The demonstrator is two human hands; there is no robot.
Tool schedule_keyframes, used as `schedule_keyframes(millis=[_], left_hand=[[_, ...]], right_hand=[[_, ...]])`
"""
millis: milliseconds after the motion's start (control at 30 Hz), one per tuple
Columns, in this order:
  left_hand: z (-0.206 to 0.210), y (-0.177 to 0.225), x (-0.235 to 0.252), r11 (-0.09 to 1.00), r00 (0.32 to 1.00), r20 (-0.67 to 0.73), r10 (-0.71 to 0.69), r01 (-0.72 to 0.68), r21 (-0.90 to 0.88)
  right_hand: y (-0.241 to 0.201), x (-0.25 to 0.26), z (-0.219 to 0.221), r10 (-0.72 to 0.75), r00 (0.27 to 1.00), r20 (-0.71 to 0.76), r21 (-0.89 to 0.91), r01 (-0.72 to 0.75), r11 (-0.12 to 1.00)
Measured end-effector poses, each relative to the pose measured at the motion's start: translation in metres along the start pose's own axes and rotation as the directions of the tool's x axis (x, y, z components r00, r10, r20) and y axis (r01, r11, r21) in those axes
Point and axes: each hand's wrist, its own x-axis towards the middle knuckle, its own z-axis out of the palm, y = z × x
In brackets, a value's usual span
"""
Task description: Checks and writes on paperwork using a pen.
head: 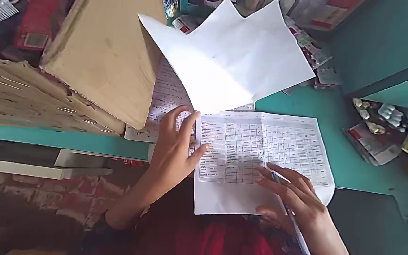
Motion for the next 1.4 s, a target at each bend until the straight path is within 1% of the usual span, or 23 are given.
schedule_keyframes(millis=[67,200,300,367,433,533,567,600,633,700,733,800,867,900,967,1000,1033,1100,1167,1233,1300,1333,1400], left_hand=[[-0.006,-0.001,0.003,0.998,0.999,0.0,-0.051,0.051,-0.042],[-0.008,-0.005,0.017,0.977,0.997,0.067,-0.035,0.048,-0.208],[-0.008,-0.003,0.027,0.929,1.0,0.013,-0.013,0.017,-0.369],[-0.009,0.008,0.032,0.859,0.996,0.012,0.088,-0.069,-0.507],[-0.014,0.026,0.034,0.78,0.972,0.06,0.227,-0.145,-0.608],[-0.022,0.043,0.047,0.676,0.886,0.078,0.457,-0.288,-0.678],[-0.026,0.044,0.055,0.691,0.873,0.088,0.48,-0.315,-0.651],[-0.031,0.044,0.064,0.741,0.89,0.088,0.447,-0.313,-0.594],[-0.036,0.042,0.075,0.811,0.924,0.076,0.375,-0.288,-0.509],[-0.04,0.032,0.102,0.946,0.981,0.052,0.189,-0.167,-0.277],[-0.039,0.027,0.118,0.99,0.995,0.075,0.066,-0.056,-0.131],[-0.033,0.015,0.151,0.97,0.97,0.147,-0.195,0.168,0.178],[-0.025,0.003,0.178,0.895,0.916,0.197,-0.349,0.263,0.36],[-0.018,-0.004,0.187,0.885,0.916,0.214,-0.338,0.232,0.405],[-0.004,-0.01,0.198,0.922,0.961,0.248,-0.122,0.017,0.387],[0.004,-0.005,0.203,0.931,0.96,0.279,0.013,-0.113,0.347],[0.009,0.004,0.209,0.921,0.937,0.341,0.081,-0.201,0.333],[0.022,0.023,0.219,0.896,0.886,0.464,0.028,-0.228,0.382],[0.037,0.029,0.225,0.875,0.87,0.49,-0.052,-0.197,0.442],[0.048,0.025,0.225,0.89,0.899,0.437,-0.004,-0.196,0.411],[0.049,0.021,0.219,0.925,0.942,0.323,0.087,-0.197,0.324],[0.048,0.018,0.214,0.951,0.966,0.229,0.121,-0.179,0.25],[0.042,0.015,0.204,0.984,0.982,-0.062,0.177,-0.175,0.035]], right_hand=[[0.0,0.006,-0.008,0.016,0.999,-0.037,0.005,-0.016,1.0],[0.001,0.02,-0.017,0.059,0.99,-0.125,-0.043,-0.064,0.997],[0.006,0.047,-0.016,0.069,0.983,-0.171,0.008,-0.068,0.998],[0.01,0.079,-0.013,0.086,0.983,-0.161,0.066,-0.077,0.995],[0.006,0.112,-0.006,0.12,0.983,-0.137,0.041,-0.116,0.992],[0.005,0.141,0.002,0.057,0.947,-0.316,-0.094,-0.091,0.991],[0.005,0.141,0.001,0.05,0.916,-0.398,-0.107,-0.101,0.989],[0.007,0.14,-0.002,0.087,0.876,-0.475,-0.077,-0.14,0.987],[0.011,0.136,-0.008,0.18,0.832,-0.524,0.029,-0.193,0.981],[0.022,0.127,-0.022,0.443,0.718,-0.536,0.389,-0.256,0.885],[0.027,0.123,-0.029,0.555,0.648,-0.522,0.565,-0.224,0.794],[0.034,0.116,-0.041,0.689,0.496,-0.528,0.734,-0.142,0.664],[0.036,0.109,-0.05,0.747,0.363,-0.558,0.779,-0.081,0.622],[0.036,0.104,-0.054,0.754,0.317,-0.576,0.787,-0.037,0.616],[0.042,0.095,-0.056,0.747,0.252,-0.615,0.781,0.06,0.622],[0.048,0.089,-0.055,0.73,0.257,-0.634,0.769,0.112,0.629],[0.054,0.086,-0.053,0.708,0.255,-0.658,0.752,0.172,0.637],[0.056,0.082,-0.052,0.688,0.237,-0.686,0.727,0.261,0.635],[0.053,0.08,-0.053,0.692,0.229,-0.684,0.724,0.323,0.609],[0.058,0.077,-0.049,0.668,0.248,-0.701,0.707,0.363,0.607],[0.063,0.074,-0.044,0.629,0.273,-0.728,0.68,0.397,0.616],[0.064,0.072,-0.043,0.618,0.278,-0.735,0.673,0.408,0.617],[0.065,0.069,-0.043,0.605,0.276,-0.747,0.66,0.424,0.62]])
